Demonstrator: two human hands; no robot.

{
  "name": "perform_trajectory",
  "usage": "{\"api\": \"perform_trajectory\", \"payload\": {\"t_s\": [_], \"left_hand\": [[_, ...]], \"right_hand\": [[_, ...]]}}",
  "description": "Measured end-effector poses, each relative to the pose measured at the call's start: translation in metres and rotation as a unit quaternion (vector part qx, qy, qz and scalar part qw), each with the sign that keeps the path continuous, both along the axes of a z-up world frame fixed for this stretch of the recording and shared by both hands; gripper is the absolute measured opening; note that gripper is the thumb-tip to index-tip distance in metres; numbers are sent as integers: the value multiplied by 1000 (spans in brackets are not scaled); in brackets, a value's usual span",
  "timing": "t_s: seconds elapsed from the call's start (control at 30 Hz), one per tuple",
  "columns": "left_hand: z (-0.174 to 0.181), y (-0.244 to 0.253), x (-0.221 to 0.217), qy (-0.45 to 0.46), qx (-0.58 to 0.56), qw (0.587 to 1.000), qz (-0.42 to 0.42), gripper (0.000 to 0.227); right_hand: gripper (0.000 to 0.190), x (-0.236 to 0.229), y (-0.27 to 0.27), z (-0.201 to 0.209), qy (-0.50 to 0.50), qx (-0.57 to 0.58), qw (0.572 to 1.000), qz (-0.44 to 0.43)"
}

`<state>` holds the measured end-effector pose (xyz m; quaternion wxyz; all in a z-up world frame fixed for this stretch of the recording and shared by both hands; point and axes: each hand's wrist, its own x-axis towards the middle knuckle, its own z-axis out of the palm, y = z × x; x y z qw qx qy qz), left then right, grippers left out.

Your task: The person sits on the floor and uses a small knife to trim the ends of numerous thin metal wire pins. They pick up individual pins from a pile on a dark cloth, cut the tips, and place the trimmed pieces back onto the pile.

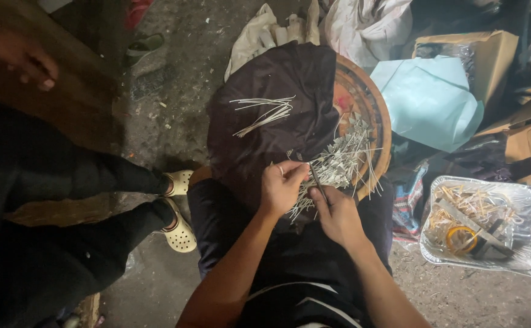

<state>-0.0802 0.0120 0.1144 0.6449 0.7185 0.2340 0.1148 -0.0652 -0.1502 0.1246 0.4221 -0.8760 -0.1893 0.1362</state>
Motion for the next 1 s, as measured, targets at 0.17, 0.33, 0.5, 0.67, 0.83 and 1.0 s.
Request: {"api": "perform_trajectory", "payload": {"t_s": [0.17,0.33,0.5,0.67,0.83,1.0], "left_hand": [[4,-2,-10,40,71,997,-10,23],[28,5,-3,126,152,980,-35,30],[24,2,-1,96,205,972,-54,30],[11,-3,0,81,264,959,-57,24],[16,-9,11,305,336,879,-143,27],[-64,5,25,-101,107,979,141,9]], "right_hand": [[47,-13,1,1,27,-56,998,7],[45,-7,2,-18,56,-59,996,30],[45,-8,4,-20,58,-69,996,25],[43,-10,-1,-51,-1,-108,994,31],[27,-14,-3,-66,-153,-331,925,108],[12,13,22,73,-322,-153,934,33]]}}
